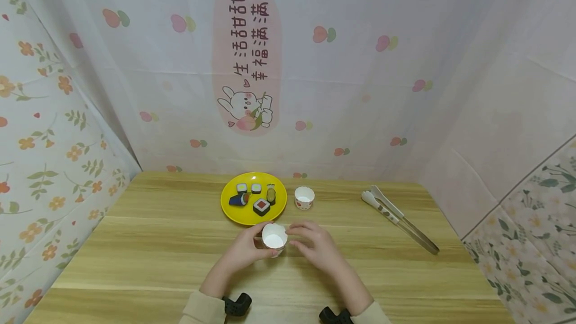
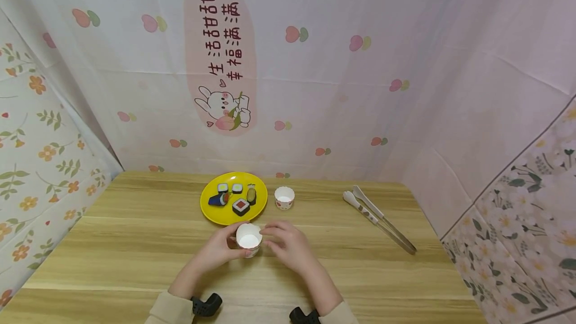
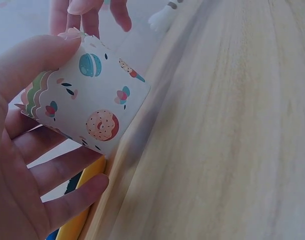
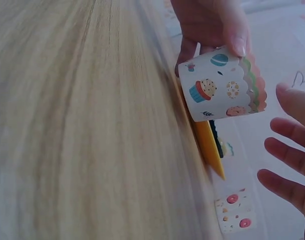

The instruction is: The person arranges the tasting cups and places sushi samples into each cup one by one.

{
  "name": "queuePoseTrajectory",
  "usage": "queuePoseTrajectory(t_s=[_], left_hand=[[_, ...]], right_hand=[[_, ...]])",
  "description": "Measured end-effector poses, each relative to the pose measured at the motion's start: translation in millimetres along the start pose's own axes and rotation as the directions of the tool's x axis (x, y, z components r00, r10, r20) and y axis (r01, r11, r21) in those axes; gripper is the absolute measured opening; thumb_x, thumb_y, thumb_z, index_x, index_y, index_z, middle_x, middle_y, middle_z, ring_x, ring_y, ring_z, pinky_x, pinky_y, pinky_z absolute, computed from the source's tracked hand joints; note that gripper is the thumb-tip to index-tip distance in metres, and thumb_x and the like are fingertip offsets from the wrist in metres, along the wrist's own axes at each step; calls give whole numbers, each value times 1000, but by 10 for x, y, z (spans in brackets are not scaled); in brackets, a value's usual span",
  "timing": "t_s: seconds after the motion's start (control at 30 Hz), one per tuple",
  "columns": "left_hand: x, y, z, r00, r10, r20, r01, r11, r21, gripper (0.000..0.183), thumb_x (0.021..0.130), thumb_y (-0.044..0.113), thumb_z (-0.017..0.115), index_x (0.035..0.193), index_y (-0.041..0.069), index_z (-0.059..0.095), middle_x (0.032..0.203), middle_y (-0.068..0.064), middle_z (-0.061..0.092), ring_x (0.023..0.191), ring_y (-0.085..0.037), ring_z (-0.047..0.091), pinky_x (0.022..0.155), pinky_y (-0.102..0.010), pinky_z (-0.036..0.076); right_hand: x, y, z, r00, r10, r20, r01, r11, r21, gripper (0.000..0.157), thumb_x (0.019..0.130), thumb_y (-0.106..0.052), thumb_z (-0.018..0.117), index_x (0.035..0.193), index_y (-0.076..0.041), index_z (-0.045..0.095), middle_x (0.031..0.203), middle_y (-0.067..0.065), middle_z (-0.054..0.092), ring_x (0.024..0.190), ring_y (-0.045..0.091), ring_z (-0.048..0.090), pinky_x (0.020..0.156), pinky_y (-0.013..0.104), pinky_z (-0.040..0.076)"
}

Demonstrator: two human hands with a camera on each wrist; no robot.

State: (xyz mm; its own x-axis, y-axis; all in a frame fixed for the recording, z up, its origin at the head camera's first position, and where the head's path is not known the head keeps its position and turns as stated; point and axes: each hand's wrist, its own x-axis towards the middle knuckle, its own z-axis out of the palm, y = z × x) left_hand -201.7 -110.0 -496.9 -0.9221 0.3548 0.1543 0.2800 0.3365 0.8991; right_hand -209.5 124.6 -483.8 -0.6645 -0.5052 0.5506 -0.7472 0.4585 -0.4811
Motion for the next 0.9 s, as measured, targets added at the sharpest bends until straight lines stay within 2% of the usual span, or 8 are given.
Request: queuePoseTrajectory(t_s=[0.07,0.13,0.27,0.37,0.6,0.9], left_hand=[[2,-1,3,1000,1,-1,-1,1000,-4,69,75,23,84,133,3,53,116,-5,62,100,-22,57,84,-40,50],[-17,95,-4,1000,-7,5,7,1000,-6,68,75,18,83,133,-1,52,117,-9,62,101,-26,57,85,-43,49],[-19,112,-4,1000,-7,26,7,1000,-9,71,77,22,83,134,-3,50,119,-8,61,102,-25,56,85,-42,48],[-6,24,10,999,7,39,-7,1000,2,76,75,32,83,136,0,50,121,-4,60,101,-20,56,85,-39,49],[-3,42,28,999,-8,53,8,1000,-7,78,75,32,83,137,0,48,124,-3,59,103,-20,55,88,-40,48],[-11,49,46,998,6,69,-6,1000,7,77,75,29,83,138,1,48,121,0,60,101,-20,56,85,-39,47]], right_hand=[[-7,5,7,1000,-5,1,5,1000,5,32,78,-7,78,108,-15,72,115,3,64,107,18,59,90,37,51],[-8,7,11,1000,-13,2,13,1000,8,31,78,-7,79,107,-14,72,114,2,64,106,18,60,89,36,51],[-8,-13,7,1000,-3,21,3,1000,2,28,79,-10,78,105,-14,73,112,-1,64,104,16,60,87,34,52],[-8,-38,-2,999,19,37,-18,1000,-8,27,79,-13,78,105,-15,73,113,-3,63,104,15,60,87,33,52],[-18,-58,-20,997,37,70,-37,999,-10,24,80,-15,77,103,-16,74,114,-3,62,106,15,59,87,33,52],[-42,-46,-15,996,41,81,-39,999,-29,17,81,-17,76,99,-17,75,113,-3,63,103,14,59,83,31,53]])
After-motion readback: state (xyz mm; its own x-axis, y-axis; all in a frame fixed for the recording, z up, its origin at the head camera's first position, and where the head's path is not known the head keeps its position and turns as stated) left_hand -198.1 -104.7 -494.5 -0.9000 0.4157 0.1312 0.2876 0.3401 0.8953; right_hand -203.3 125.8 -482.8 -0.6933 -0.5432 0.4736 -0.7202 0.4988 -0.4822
